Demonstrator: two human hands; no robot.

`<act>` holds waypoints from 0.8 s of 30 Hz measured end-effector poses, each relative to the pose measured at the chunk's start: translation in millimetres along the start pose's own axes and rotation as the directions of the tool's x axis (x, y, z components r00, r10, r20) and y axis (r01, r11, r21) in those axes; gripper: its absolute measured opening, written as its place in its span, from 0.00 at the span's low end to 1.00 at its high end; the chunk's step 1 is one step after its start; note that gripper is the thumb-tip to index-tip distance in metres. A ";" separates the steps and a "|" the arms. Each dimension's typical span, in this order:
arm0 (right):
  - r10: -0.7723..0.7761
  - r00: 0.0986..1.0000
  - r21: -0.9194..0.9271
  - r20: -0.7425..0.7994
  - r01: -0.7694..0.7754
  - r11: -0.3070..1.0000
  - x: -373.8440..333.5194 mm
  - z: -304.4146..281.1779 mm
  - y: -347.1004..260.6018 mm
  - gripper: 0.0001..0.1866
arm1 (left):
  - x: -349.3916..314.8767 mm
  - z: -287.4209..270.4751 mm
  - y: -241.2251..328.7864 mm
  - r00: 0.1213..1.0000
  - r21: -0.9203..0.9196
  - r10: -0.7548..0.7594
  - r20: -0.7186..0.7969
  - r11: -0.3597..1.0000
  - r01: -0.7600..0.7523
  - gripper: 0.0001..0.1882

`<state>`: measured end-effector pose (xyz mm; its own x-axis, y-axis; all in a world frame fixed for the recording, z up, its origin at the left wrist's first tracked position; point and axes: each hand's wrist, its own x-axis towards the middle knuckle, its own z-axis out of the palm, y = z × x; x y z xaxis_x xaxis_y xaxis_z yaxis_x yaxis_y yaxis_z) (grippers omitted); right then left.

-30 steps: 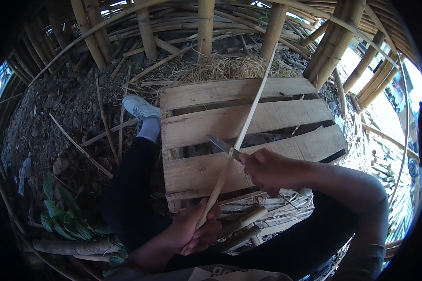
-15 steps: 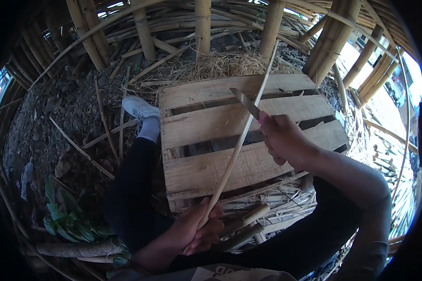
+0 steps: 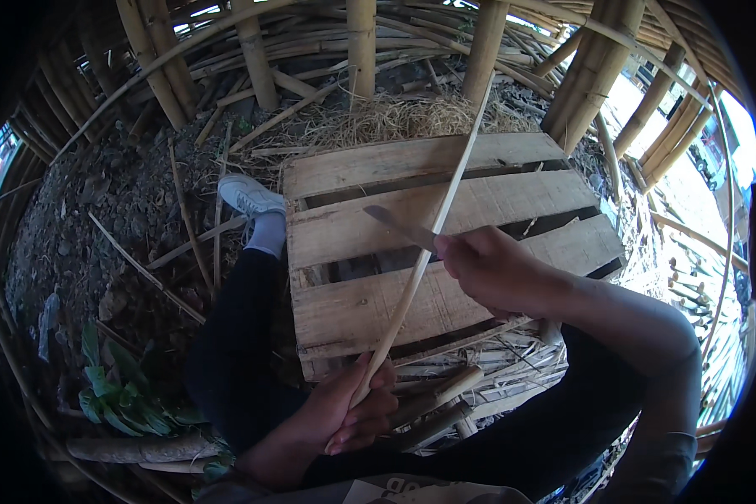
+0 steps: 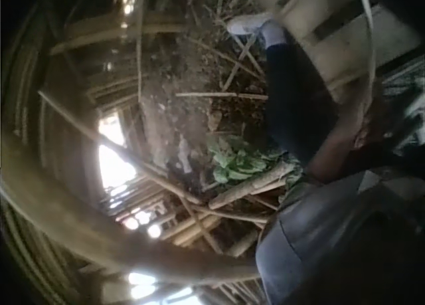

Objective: The person is using a knife to shave and smooth a thin bamboo strip while sitting on a wooden crate.

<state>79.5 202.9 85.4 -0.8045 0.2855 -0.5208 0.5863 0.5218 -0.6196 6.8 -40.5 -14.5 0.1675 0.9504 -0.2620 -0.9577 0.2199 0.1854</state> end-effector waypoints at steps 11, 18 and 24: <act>-0.150 0.971 -0.056 -0.186 0.142 0.988 9.4 20.5 12.8 0.21 | 5.8 6.7 -8.0 0.989 0.227 0.026 -0.143 0.974 0.007 0.23; -0.207 0.973 -0.039 -0.098 0.204 0.978 -3.6 12.7 -2.4 0.15 | 4.3 4.6 -6.2 0.994 0.162 0.013 -0.107 0.987 0.004 0.23; -0.513 0.845 0.017 0.151 0.517 0.856 -11.1 13.5 2.5 0.17 | 9.7 1.5 0.4 0.996 0.078 0.007 -0.092 0.997 0.000 0.22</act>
<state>91.1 190.2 81.7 -0.9663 -0.1479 -0.2109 0.0878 0.5805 -0.8095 8.4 -30.8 -15.6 0.1383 0.9278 -0.3464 -0.9366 0.2363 0.2588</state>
